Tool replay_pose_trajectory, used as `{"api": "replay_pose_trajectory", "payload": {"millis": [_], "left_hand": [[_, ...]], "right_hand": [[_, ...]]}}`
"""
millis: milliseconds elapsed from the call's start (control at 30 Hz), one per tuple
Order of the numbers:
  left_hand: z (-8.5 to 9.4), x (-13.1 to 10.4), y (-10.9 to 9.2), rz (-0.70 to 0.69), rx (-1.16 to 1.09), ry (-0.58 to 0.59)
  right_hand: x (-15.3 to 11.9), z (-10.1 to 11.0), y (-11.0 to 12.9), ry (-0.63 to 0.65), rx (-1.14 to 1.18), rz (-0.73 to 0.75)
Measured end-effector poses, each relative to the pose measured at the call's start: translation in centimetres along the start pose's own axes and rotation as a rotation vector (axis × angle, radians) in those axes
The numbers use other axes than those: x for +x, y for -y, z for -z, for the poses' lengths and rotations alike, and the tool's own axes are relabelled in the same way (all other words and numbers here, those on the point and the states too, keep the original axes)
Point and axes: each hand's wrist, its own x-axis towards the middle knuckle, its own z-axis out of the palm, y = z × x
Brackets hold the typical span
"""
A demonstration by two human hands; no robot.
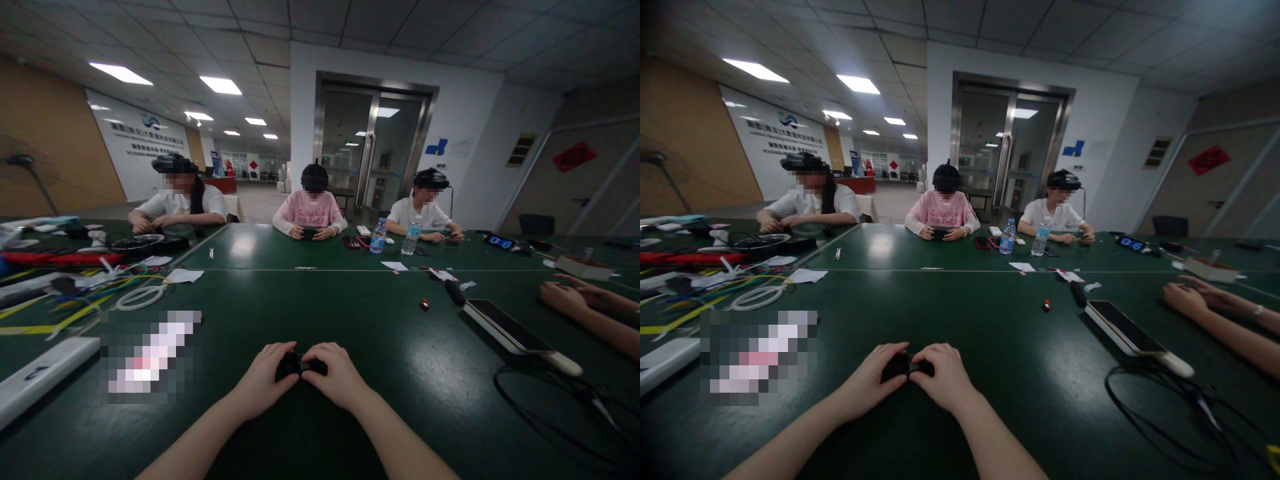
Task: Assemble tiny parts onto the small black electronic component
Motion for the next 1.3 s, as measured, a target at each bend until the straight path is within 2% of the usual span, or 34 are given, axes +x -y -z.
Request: {"api": "replay_pose_trajectory", "payload": {"millis": [200,533,800,1033,1300], "left_hand": [[0.7,0.0,-1.0,0.039,0.002,0.054],[0.2,0.1,-0.6,0.0,0.01,0.001],[0.7,0.0,-1.0,0.027,-0.032,0.026],[0.5,0.0,-0.4,0.024,-0.053,0.039],[0.8,-0.1,-0.8,0.062,-0.058,0.07]], "right_hand": [[0.0,0.0,0.0,-0.002,-0.002,-0.005],[0.0,-0.3,-0.2,-0.021,0.015,0.009],[0.4,-0.5,-1.2,-0.122,0.197,-0.023],[0.3,0.7,-2.4,-0.169,0.3,-0.115],[0.4,2.8,-4.0,-0.303,0.377,-0.103]]}}
